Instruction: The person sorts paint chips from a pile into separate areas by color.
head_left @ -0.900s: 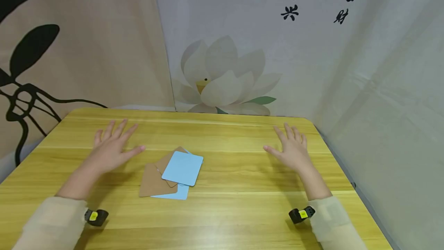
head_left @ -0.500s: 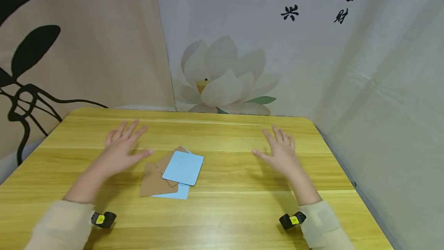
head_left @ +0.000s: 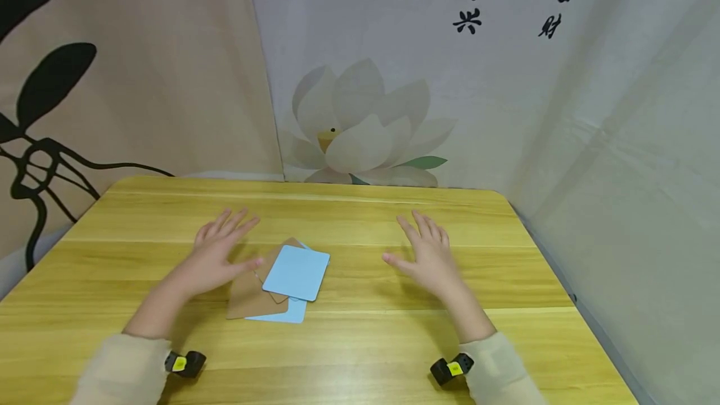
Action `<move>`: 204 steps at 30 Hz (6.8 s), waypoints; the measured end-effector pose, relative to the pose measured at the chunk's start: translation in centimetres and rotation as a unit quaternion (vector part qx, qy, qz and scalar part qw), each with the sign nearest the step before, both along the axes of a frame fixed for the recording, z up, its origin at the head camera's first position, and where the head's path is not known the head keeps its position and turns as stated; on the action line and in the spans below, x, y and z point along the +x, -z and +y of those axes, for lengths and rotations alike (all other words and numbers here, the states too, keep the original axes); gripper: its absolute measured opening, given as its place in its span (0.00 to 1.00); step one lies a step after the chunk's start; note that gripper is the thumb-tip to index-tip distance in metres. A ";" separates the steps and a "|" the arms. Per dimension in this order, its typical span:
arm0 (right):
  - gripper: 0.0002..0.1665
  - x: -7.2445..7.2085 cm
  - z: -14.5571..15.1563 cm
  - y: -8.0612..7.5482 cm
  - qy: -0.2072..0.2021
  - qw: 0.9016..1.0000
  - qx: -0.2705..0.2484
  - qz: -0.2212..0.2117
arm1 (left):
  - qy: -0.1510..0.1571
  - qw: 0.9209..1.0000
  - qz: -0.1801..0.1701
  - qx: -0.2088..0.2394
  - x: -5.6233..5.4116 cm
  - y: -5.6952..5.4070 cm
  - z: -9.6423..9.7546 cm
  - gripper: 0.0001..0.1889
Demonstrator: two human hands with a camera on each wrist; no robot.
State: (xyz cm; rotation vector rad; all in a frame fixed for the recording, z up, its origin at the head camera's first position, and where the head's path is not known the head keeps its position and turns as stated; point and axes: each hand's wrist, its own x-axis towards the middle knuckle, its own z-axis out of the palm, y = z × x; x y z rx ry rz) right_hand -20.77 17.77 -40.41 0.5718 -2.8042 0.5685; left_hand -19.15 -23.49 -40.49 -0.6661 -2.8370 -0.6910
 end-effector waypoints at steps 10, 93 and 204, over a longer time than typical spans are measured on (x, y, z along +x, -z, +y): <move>0.48 0.5 -3.1 1.0 -0.033 0.999 -0.032 -0.010 | 0.023 0.999 -0.003 0.037 -0.1 1.6 1.1 0.44; 0.49 0.2 -11.9 5.3 -0.137 0.988 -0.004 -0.075 | 0.107 0.988 -0.070 0.084 -2.5 5.3 2.3 0.48; 0.47 -4.2 1.3 5.2 -0.118 0.988 -0.031 -0.094 | 0.077 0.996 -0.027 0.024 -4.6 4.9 15.4 0.43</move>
